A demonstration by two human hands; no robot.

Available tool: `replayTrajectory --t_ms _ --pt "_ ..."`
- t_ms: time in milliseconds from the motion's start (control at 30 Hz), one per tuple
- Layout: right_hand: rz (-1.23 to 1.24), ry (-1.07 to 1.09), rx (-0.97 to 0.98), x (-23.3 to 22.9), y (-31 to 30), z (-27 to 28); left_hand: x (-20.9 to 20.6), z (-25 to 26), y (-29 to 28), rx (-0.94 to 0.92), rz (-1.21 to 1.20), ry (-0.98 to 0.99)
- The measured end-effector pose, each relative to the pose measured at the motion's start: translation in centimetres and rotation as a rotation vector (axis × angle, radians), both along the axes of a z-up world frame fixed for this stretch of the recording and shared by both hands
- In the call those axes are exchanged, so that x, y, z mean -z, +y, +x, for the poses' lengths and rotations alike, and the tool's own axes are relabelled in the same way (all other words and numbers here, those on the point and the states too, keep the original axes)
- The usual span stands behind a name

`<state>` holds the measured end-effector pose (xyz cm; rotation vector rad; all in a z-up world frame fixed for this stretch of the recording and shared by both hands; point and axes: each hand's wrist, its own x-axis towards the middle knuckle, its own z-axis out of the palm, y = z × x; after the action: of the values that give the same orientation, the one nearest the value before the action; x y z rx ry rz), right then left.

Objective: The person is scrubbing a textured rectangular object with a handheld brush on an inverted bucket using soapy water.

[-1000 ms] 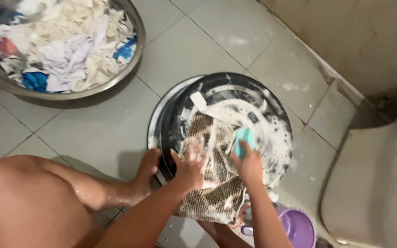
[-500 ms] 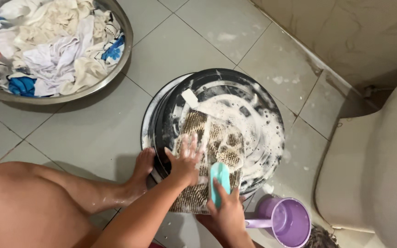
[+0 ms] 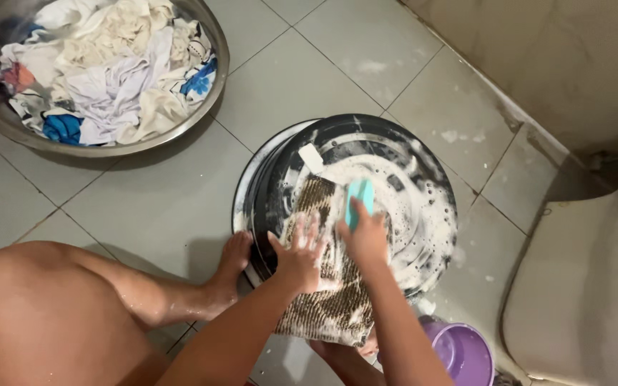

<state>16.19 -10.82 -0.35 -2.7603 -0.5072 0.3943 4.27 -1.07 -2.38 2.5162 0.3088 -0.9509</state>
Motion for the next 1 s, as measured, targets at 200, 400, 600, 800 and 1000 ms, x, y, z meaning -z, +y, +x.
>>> replayTrajectory --t_ms 200,400,600,800,1000 --pt "-0.022 0.155 -0.068 -1.3 -8.6 -12.5 1.5 0.4 0.1 -0.010 0.020 -0.019" --pt "0.051 -0.019 -0.131 0.2 -7.6 -10.3 -0.8 0.3 0.2 0.039 0.035 0.004" --pt "-0.030 0.078 0.032 1.9 1.9 0.6 -1.2 0.2 0.5 -0.012 -0.017 -0.032" --pt "0.089 0.118 0.047 0.7 0.1 -2.2 1.1 0.5 0.2 0.060 0.119 -0.113" --pt "0.102 0.143 0.008 0.1 -7.8 -13.5 -2.3 0.3 0.7 -0.015 -0.039 0.020"
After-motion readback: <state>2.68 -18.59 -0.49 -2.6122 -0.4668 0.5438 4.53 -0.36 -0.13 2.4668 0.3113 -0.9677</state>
